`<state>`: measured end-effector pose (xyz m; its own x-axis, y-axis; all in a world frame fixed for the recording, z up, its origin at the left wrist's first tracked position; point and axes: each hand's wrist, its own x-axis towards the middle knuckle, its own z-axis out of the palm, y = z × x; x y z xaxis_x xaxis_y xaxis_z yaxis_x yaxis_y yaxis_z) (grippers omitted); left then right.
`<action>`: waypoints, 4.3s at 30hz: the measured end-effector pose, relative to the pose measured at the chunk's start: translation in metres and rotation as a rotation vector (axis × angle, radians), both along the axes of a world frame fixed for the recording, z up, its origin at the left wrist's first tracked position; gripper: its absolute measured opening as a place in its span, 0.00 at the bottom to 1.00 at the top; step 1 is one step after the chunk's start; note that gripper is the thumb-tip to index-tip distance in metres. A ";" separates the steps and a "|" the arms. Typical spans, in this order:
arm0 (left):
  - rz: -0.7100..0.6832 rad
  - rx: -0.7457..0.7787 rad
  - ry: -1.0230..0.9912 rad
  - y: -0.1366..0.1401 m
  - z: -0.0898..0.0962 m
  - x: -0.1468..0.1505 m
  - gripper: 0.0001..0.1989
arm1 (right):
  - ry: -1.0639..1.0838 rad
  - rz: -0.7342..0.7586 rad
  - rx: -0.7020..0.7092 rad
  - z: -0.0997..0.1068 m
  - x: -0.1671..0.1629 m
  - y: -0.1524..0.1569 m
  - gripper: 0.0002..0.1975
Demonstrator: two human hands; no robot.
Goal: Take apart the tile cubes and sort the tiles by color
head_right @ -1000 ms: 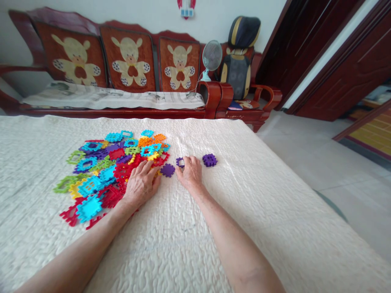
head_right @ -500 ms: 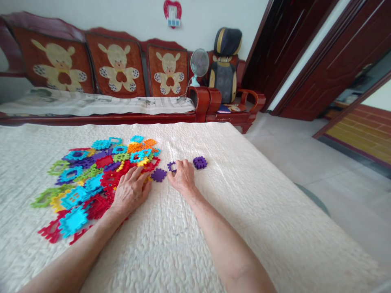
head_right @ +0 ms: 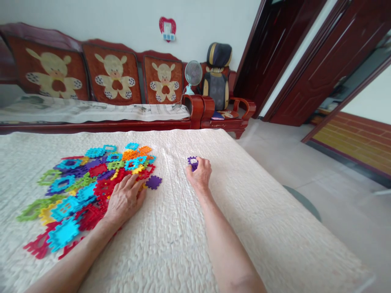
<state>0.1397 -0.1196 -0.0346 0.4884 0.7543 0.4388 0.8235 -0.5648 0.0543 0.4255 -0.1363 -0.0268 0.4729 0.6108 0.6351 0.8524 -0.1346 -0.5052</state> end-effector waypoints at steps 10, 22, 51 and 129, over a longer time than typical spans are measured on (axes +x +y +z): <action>0.007 -0.028 -0.015 -0.001 0.001 0.001 0.20 | 0.077 -0.075 -0.060 -0.019 -0.002 -0.009 0.19; 0.011 -0.037 -0.026 -0.003 0.003 0.002 0.20 | 0.099 -0.067 -0.114 -0.019 -0.001 -0.005 0.21; -0.011 0.064 0.020 0.002 -0.003 -0.002 0.20 | 0.078 -0.232 -0.391 -0.007 0.037 -0.032 0.30; 0.016 -0.080 -0.095 -0.008 0.002 0.003 0.18 | -0.037 0.559 -0.274 -0.013 -0.106 -0.028 0.16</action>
<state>0.1431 -0.1273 -0.0329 0.4356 0.7958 0.4207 0.8211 -0.5428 0.1767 0.3194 -0.1643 -0.0397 0.0154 0.9026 0.4302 0.8477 0.2164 -0.4844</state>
